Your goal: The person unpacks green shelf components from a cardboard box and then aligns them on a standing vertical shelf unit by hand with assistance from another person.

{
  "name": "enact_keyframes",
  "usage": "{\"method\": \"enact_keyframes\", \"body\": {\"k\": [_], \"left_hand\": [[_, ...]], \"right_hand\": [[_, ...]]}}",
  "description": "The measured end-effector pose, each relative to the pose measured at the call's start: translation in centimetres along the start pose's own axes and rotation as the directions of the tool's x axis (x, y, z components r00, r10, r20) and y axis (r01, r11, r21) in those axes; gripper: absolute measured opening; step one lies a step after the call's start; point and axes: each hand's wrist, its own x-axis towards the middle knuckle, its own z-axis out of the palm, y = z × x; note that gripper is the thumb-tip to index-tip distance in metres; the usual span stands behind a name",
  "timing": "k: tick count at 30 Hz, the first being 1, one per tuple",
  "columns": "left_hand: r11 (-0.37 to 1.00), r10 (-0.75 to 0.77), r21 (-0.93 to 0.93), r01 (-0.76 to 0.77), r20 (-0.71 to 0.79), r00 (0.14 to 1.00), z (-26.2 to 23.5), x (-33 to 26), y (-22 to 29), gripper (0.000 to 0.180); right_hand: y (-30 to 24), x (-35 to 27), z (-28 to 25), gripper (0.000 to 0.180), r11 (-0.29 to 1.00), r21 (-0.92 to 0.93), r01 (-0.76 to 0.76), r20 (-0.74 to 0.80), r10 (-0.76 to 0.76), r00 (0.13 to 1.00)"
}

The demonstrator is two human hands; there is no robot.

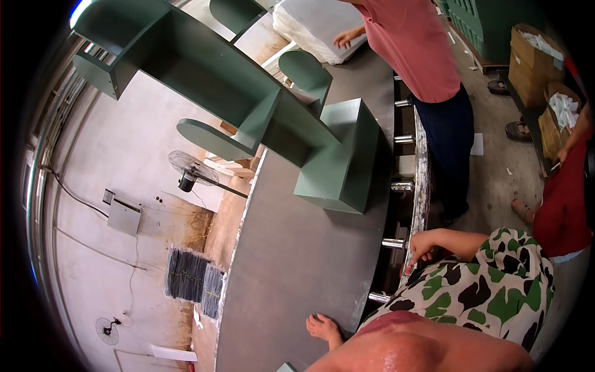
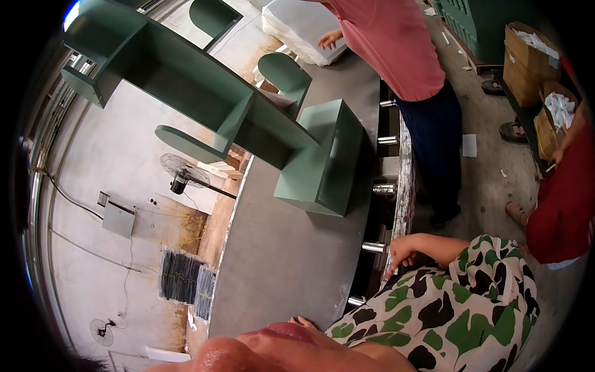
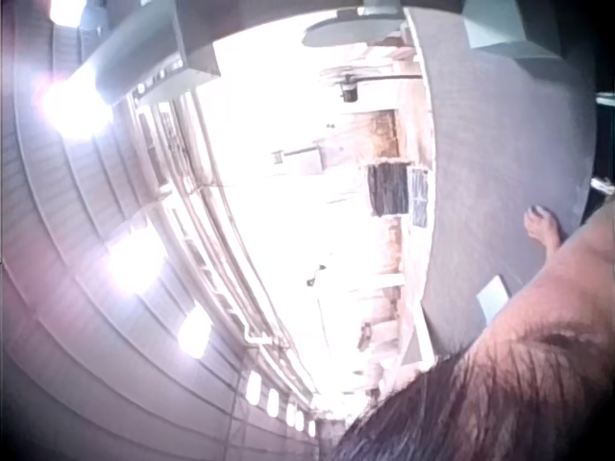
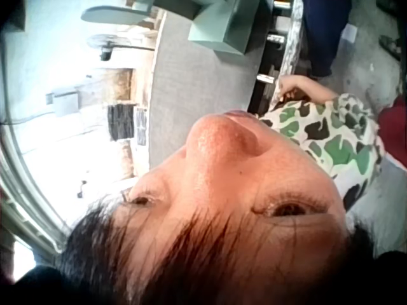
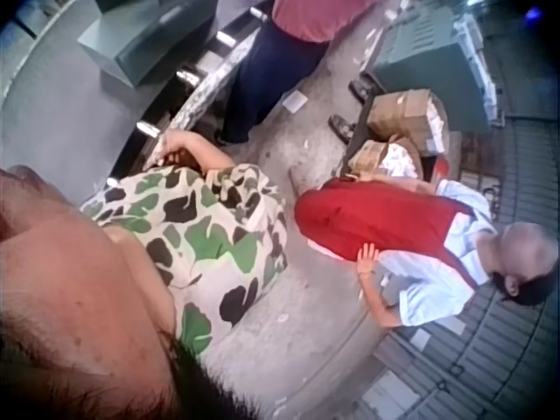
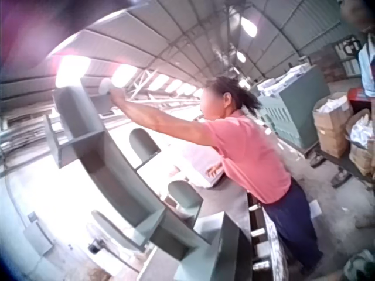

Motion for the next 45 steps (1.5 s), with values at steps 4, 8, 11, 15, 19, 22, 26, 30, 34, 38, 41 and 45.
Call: {"method": "enact_keyframes", "body": {"k": [4,8,11,15,19,22,26,30,34,38,41,45], "left_hand": [[1.0,0.014,-0.019,-0.014,0.008,1.0,-0.3,0.3,0.8,0.036],[1.0,-0.008,-0.008,0.009,0.034,0.999,-0.6,0.2,1.0,0.037],[1.0,-0.004,-0.015,0.004,0.033,0.999,-0.7,0.3,0.9,0.037],[1.0,0.005,-0.01,-0.005,0.041,0.999,-1.0,0.3,1.1,0.036],[1.0,0.01,-0.017,-0.009,0.037,0.999,-0.6,0.3,0.8,0.037],[1.0,0.019,-0.015,-0.019,0.046,0.999,-0.8,0.3,0.7,0.037],[1.0,0.018,-0.007,-0.018,0.051,0.999,-0.9,0.2,0.9,0.037],[1.0,0.004,-0.004,-0.004,0.05,0.999,-1.0,0.3,1.1,0.036],[1.0,0.006,-0.009,-0.005,0.048,0.999,-1.2,0.3,1.2,0.037],[1.0,0.014,-0.025,-0.013,0.049,0.999,-1.3,0.3,1.2,0.036],[0.999,0.016,-0.035,-0.015,0.038,0.999,-1.3,0.3,1.3,0.036],[1.0,0.02,-0.011,-0.02,0.053,0.998,-1.6,0.5,1.7,0.036]], "right_hand": [[-0.1,-0.6,-0.2,0.036,1.0,0.013,-0.003,-0.006,0.003,1.0],[0.0,-0.5,-0.2,0.037,0.999,0.033,0.01,-0.001,-0.01,1.0],[0.1,-0.2,-0.2,0.038,0.999,0.036,0.011,0.0,-0.011,1.0],[0.3,-0.1,-0.3,0.038,0.999,0.051,0.003,0.019,-0.004,1.0],[0.4,0.1,-0.4,0.037,0.997,0.071,0.007,0.044,-0.01,0.999],[0.1,-0.3,-0.5,0.036,0.999,0.053,0.004,0.026,-0.005,1.0],[0.0,-0.4,-0.5,0.036,0.998,0.067,0.003,0.03,-0.005,1.0],[-0.2,-0.7,-0.5,0.038,0.998,0.067,0.001,0.023,-0.003,1.0],[0.1,-0.6,-0.5,0.038,0.997,0.082,0.012,0.043,-0.016,0.999],[0.2,-0.4,-0.6,0.038,0.996,0.094,0.007,0.05,-0.012,0.999],[0.2,-0.3,-0.6,0.036,0.996,0.094,0.006,0.048,-0.01,0.999],[-0.2,-0.9,-0.8,0.036,0.996,0.093,0.011,0.038,-0.015,0.999]]}}
